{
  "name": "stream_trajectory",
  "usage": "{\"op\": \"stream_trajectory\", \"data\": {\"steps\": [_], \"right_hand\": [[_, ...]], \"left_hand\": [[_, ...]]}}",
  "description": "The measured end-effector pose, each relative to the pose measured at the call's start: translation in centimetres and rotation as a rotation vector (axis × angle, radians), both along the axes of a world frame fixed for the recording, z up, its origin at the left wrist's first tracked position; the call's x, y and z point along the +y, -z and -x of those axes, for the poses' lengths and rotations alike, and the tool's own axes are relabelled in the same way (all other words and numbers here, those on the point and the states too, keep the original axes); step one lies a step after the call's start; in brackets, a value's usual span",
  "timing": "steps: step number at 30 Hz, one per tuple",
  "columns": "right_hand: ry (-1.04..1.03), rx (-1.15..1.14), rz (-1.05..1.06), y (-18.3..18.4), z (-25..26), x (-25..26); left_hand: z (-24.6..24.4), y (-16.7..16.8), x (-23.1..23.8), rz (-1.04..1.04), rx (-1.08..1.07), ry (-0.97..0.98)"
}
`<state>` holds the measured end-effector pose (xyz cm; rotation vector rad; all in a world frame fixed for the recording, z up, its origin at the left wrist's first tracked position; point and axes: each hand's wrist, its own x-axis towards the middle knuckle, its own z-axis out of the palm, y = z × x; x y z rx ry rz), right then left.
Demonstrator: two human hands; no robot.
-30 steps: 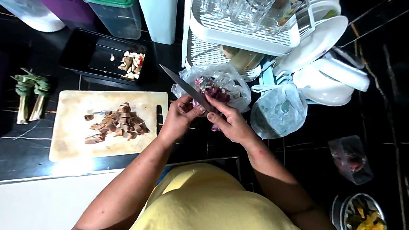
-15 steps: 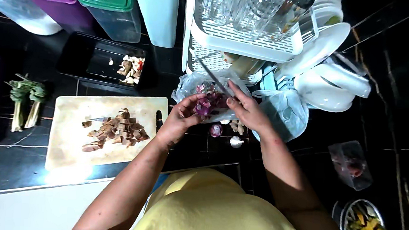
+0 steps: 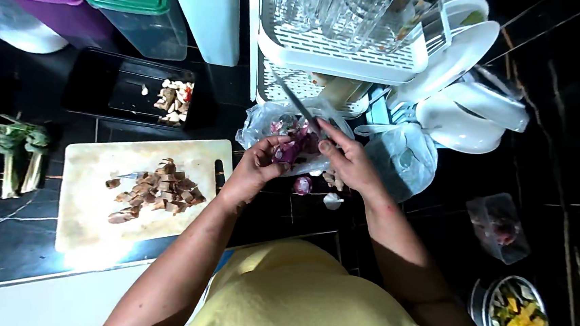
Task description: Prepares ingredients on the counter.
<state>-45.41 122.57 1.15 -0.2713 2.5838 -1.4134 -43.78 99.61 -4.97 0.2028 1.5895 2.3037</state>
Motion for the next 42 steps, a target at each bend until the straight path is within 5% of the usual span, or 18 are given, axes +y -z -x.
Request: {"op": "stream_trajectory", "data": {"steps": [5, 13, 20, 27, 38, 42], "right_hand": [[0.004, -0.072, -0.147, -0.1, 0.3, 0.5], [-0.384, 0.097, -0.066, 1.3, -1.3, -1.2], [-0.257, 0.181, -0.175, 1.8, -1.1, -1.2], [0.044, -0.012, -0.187, 0.0, 0.1, 0.2], [-0.352, 0.07, -0.099, 0.8, -1.4, -1.3], [-0.328, 0.135, -0.168, 1.9, -1.8, -2.0]], "left_hand": [[-0.1, 0.7, -0.1, -0.067, 0.029, 0.03], [-0.5, 0.0, 0.0, 0.051, 0.066, -0.033], [-0.8, -0.7, -0.1, 0.086, 0.092, -0.038], [-0.5, 0.0, -0.5, -0.027, 0.001, 0.009], [-1.1, 0.3, -0.1, -0.002, 0.009, -0.063], [-1.6, -0.2, -0.4, 0.048, 0.051, -0.111]]}}
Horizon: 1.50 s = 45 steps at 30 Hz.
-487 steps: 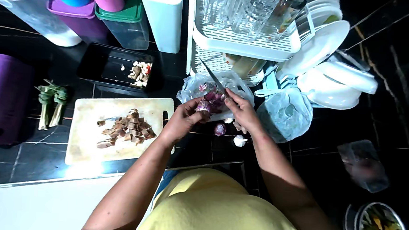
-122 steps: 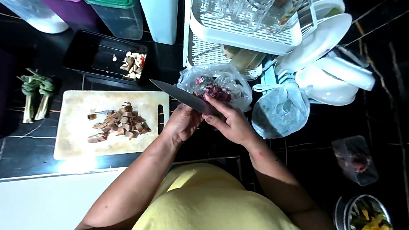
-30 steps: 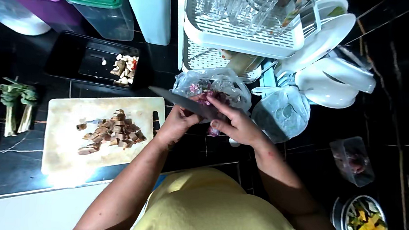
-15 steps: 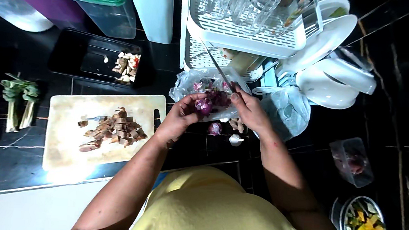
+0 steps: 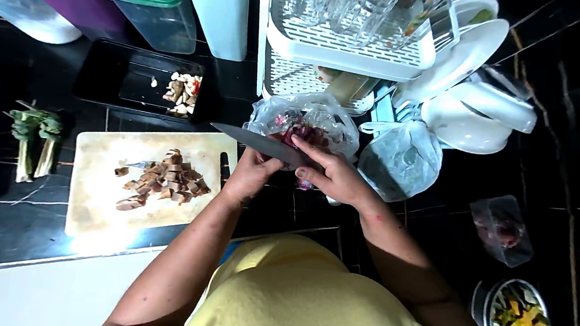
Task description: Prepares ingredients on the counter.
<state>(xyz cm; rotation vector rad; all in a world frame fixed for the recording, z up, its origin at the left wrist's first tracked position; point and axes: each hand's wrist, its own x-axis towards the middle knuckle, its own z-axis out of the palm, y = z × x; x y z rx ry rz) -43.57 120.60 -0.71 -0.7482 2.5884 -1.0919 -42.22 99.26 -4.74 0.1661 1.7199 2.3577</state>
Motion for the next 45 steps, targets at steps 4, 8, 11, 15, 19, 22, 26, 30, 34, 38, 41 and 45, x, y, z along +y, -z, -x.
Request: {"op": "stream_trajectory", "data": {"steps": [4, 8, 11, 15, 19, 22, 26, 30, 34, 38, 41, 45], "right_hand": [[0.039, -0.047, 0.032, -0.1, 0.1, 0.3], [0.149, -0.152, 0.041, -0.8, 0.0, 0.9], [0.305, -0.139, 0.177, 0.4, 0.8, 1.5], [0.292, -0.17, 0.129, -1.1, 1.0, 0.8], [0.215, -0.068, -0.167, -0.7, 1.9, 1.0], [0.209, -0.031, -0.296, -0.4, 2.2, 0.9], [0.133, 0.035, -0.26, 0.2, 2.0, 0.5], [0.188, 0.08, -0.241, -0.2, 1.8, -0.3], [0.321, -0.002, -0.285, -1.0, 2.0, 0.1], [0.346, -0.025, -0.3, 0.2, 2.2, 1.7], [0.34, -0.059, -0.239, -0.2, 1.7, 1.3], [0.328, -0.078, -0.189, 0.1, 1.6, 1.4]], "left_hand": [[-0.4, -0.4, 0.0, 0.074, 0.002, 0.023], [-0.2, -0.2, -0.2, -0.029, 0.031, 0.088], [0.2, 0.4, -0.2, -0.116, 0.042, 0.106], [0.1, 0.5, -0.4, -0.166, 0.004, 0.113], [-0.2, 0.3, -0.6, -0.19, -0.014, 0.129], [-0.2, -0.1, -1.1, -0.213, -0.08, 0.142], [-0.5, -0.1, -1.9, -0.169, -0.048, 0.118], [-1.1, -0.2, -2.7, -0.152, -0.006, 0.118], [-1.1, 0.3, -2.7, -0.187, -0.015, 0.116], [-1.8, -0.2, -2.8, -0.179, -0.053, 0.111], [-1.8, 0.1, -2.9, -0.202, -0.039, 0.123], [-2.0, 0.0, -3.0, -0.212, -0.064, 0.185]]}}
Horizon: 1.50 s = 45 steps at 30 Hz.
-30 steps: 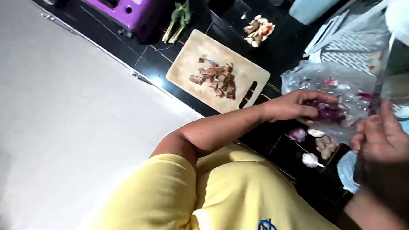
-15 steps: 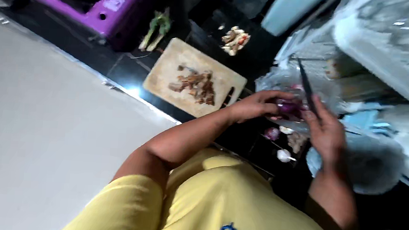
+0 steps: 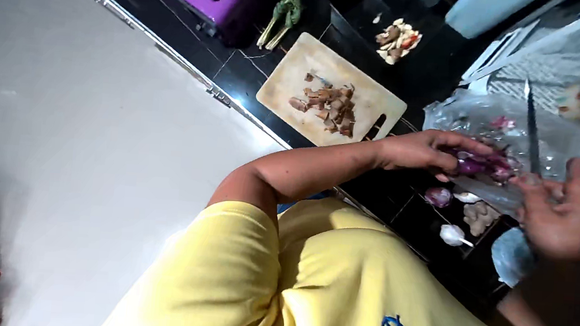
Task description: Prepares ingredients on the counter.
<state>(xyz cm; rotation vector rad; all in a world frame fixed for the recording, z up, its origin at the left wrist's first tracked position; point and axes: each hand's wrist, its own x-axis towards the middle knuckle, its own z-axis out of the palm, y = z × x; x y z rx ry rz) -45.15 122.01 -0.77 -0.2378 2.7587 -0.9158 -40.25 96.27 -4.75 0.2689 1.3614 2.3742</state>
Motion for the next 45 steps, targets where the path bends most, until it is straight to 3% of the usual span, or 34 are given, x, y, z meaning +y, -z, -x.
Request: {"op": "stream_trajectory", "data": {"steps": [5, 16, 19, 26, 31, 36, 39, 43, 45], "right_hand": [[-0.04, 0.016, 0.024, 0.4, 0.2, 0.1], [-0.036, 0.006, 0.0, 0.0, -1.0, -0.4], [0.054, 0.04, -0.003, -1.1, -2.1, -0.6], [0.191, 0.063, 0.094, -2.5, -4.9, 3.3], [0.318, 0.032, 0.239, -2.0, -7.2, 7.9], [0.433, 0.14, 0.301, -2.3, -9.5, 11.5], [0.458, 0.165, 0.356, -2.4, -10.0, 12.2], [0.436, 0.158, 0.375, -2.2, -10.3, 12.0], [0.416, 0.156, 0.379, -2.1, -10.4, 12.2]], "left_hand": [[-0.5, -0.8, -0.8, 0.087, -0.016, 0.086], [-1.1, -0.8, -0.8, 0.065, -0.015, 0.072], [-1.3, -0.2, -0.9, 0.271, 0.14, 0.048], [-2.5, 4.2, -0.8, 1.027, 0.34, -0.097], [-2.3, 7.3, 0.0, 1.299, 0.49, -0.099], [-2.1, 5.9, 3.6, 1.254, 0.663, -0.181], [-1.7, 5.7, 7.4, 1.191, 0.692, -0.054], [-0.2, 7.6, 10.2, 1.276, 0.661, 0.193], [0.9, 7.5, 9.7, 1.23, 0.643, 0.15]]}}
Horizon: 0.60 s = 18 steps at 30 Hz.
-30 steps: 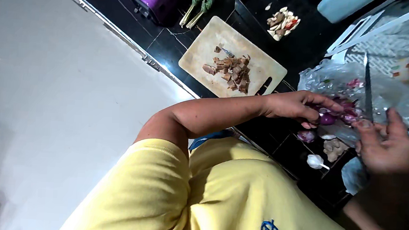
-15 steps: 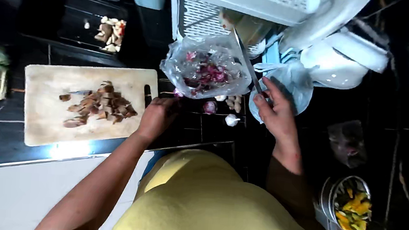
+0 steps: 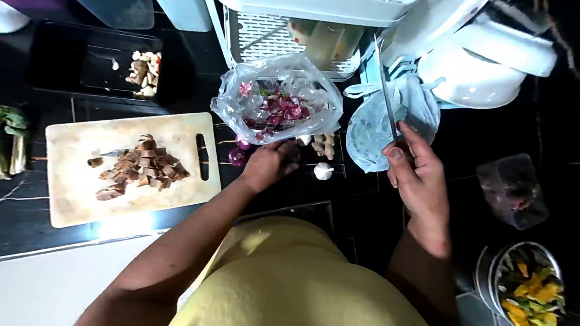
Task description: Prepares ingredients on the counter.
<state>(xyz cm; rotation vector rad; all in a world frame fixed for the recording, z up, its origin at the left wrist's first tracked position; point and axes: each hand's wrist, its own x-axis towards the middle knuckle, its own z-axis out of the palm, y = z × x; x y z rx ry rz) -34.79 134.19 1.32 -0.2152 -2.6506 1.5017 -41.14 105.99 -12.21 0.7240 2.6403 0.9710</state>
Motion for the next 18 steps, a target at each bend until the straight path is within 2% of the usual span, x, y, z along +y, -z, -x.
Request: {"op": "stream_trajectory", "data": {"steps": [4, 9, 14, 18], "right_hand": [[-0.016, -0.002, 0.013, 0.7, -0.3, 0.5], [-0.031, -0.035, -0.003, 1.1, 0.4, -0.6], [-0.064, -0.018, -0.02, 0.9, 0.9, -1.1], [-0.06, -0.037, -0.025, 0.9, 1.1, -1.1]], "left_hand": [[3.7, -2.3, -2.9, -0.182, 0.011, -0.138], [7.6, -3.7, -6.9, -0.222, -0.126, -0.286], [6.1, -3.5, -7.8, -0.471, -0.209, -0.39], [3.2, -2.8, -7.8, -0.363, -0.104, -0.46]]}}
